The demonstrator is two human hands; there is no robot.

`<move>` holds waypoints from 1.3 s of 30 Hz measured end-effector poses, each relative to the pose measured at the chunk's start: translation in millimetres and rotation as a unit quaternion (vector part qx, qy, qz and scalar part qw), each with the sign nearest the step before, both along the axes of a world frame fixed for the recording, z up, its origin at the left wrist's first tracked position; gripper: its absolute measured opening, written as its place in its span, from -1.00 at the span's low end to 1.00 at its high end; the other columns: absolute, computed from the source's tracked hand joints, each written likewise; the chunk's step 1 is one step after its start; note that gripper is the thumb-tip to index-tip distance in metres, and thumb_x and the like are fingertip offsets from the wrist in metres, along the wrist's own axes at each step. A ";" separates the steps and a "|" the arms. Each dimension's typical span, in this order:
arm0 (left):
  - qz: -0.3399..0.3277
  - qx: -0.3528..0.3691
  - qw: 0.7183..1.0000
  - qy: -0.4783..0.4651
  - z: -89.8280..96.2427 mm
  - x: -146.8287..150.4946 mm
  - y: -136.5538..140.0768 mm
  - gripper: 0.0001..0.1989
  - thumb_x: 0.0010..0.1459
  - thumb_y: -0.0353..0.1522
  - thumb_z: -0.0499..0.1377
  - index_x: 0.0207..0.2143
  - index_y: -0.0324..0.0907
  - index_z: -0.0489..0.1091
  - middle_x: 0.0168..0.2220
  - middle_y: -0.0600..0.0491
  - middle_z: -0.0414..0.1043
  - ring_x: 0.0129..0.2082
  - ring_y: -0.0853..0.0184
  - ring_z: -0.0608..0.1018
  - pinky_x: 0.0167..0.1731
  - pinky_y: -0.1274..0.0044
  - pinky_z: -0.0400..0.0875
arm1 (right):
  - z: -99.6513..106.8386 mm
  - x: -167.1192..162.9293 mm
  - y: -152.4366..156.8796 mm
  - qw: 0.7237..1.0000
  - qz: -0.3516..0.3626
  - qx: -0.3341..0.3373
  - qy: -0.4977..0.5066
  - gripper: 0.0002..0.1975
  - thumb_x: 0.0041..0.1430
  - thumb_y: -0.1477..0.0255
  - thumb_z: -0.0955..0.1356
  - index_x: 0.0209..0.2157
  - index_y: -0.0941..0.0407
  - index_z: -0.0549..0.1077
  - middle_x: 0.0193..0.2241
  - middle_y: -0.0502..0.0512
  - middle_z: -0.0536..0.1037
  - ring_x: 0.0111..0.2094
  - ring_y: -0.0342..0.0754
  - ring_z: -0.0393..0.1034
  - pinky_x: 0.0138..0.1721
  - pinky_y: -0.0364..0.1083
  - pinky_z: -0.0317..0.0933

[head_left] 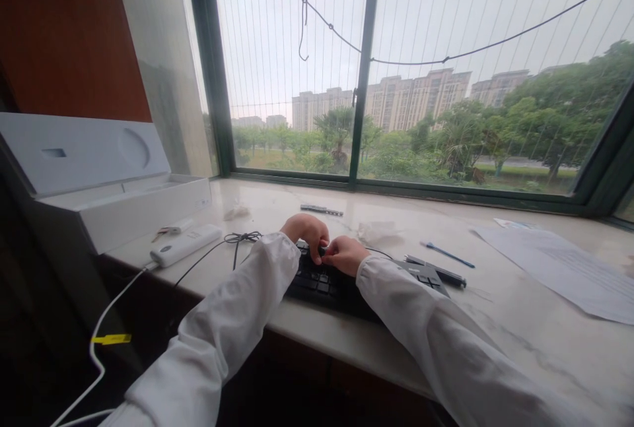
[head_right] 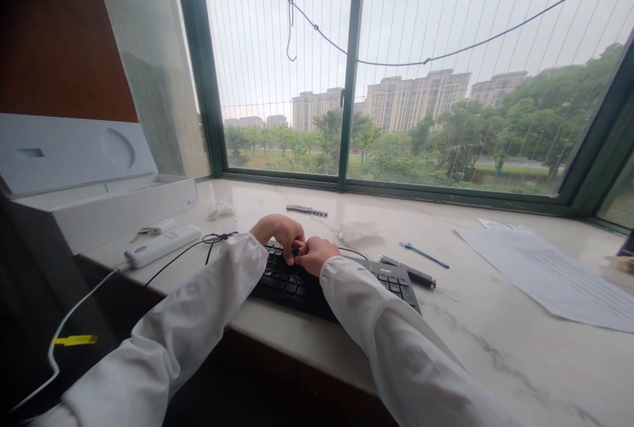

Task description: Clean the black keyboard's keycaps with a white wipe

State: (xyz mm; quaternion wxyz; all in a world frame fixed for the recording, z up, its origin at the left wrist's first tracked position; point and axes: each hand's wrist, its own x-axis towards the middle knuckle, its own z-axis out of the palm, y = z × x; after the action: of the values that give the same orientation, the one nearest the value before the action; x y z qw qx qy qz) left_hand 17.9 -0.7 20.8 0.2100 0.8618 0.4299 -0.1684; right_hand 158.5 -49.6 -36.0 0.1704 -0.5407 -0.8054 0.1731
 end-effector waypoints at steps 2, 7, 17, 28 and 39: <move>0.001 0.021 1.000 0.004 -0.5 0.5 -4.1 -0.46 -0.51 -0.13 0.43 -0.73 -0.18 0.13 -0.75 0.26 0.07 -0.63 0.47 0.13 -0.53 0.54 0.01 | -0.1 -0.1 -1.8 1.000 -0.009 -0.003 -0.012 -0.81 -0.07 0.22 0.44 -0.52 0.06 0.57 -0.62 -0.01 0.44 -0.47 -0.11 0.33 -0.46 -0.16 0.07; -0.029 0.023 0.999 -0.008 -3.2 -8.5 -6.6 -0.42 -0.39 -0.10 0.40 -0.68 -0.16 0.04 -0.72 0.25 0.00 -0.60 0.45 0.10 -0.52 0.53 -0.01 | -1.5 -1.8 -6.1 1.000 0.001 -0.013 0.000 -0.85 -0.08 0.27 0.44 -0.50 0.06 0.58 -0.62 -0.05 0.45 -0.48 -0.14 0.32 -0.48 -0.18 0.05; 0.274 0.243 0.927 -0.085 -0.9 -43.5 11.9 -0.79 -0.11 -0.27 0.33 -0.43 -0.19 0.43 -0.46 0.08 0.40 -0.44 0.37 0.40 -0.39 0.56 0.24 | 31.3 66.1 9.4 0.966 -0.170 0.159 -0.113 -0.75 0.11 0.27 0.32 -0.31 0.09 0.57 -0.31 0.19 0.59 -0.19 0.08 0.41 -0.07 0.05 0.06; 0.334 0.349 0.872 -0.077 -14.3 -37.9 11.1 -0.82 0.03 -0.34 0.21 -0.30 -0.12 0.56 -0.19 -0.11 0.53 -0.14 0.19 0.53 -0.11 0.45 0.37 | 6.8 97.3 31.4 0.971 -0.047 0.151 -0.180 -0.69 0.24 0.26 0.21 -0.13 -0.01 0.52 -0.09 0.16 0.51 -0.02 0.06 0.32 0.00 0.02 0.01; 0.238 0.347 0.905 -0.059 10.7 -14.9 104.6 -0.67 0.01 -0.15 0.20 -0.17 -0.03 0.53 -0.13 0.02 0.55 -0.04 0.20 0.48 -0.06 0.50 0.36 | 3.6 95.3 33.2 0.952 -0.014 0.159 -0.261 -0.62 0.31 0.36 0.14 -0.31 0.11 0.56 -0.18 0.19 0.58 -0.07 0.06 0.32 -0.05 0.03 -0.01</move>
State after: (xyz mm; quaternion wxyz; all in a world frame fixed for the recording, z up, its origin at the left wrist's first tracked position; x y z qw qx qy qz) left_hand 3.0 103.9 31.5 -0.0434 0.7606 0.6404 0.0981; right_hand 253.7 -16.4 -32.4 0.0401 -0.5442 -0.8312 -0.1067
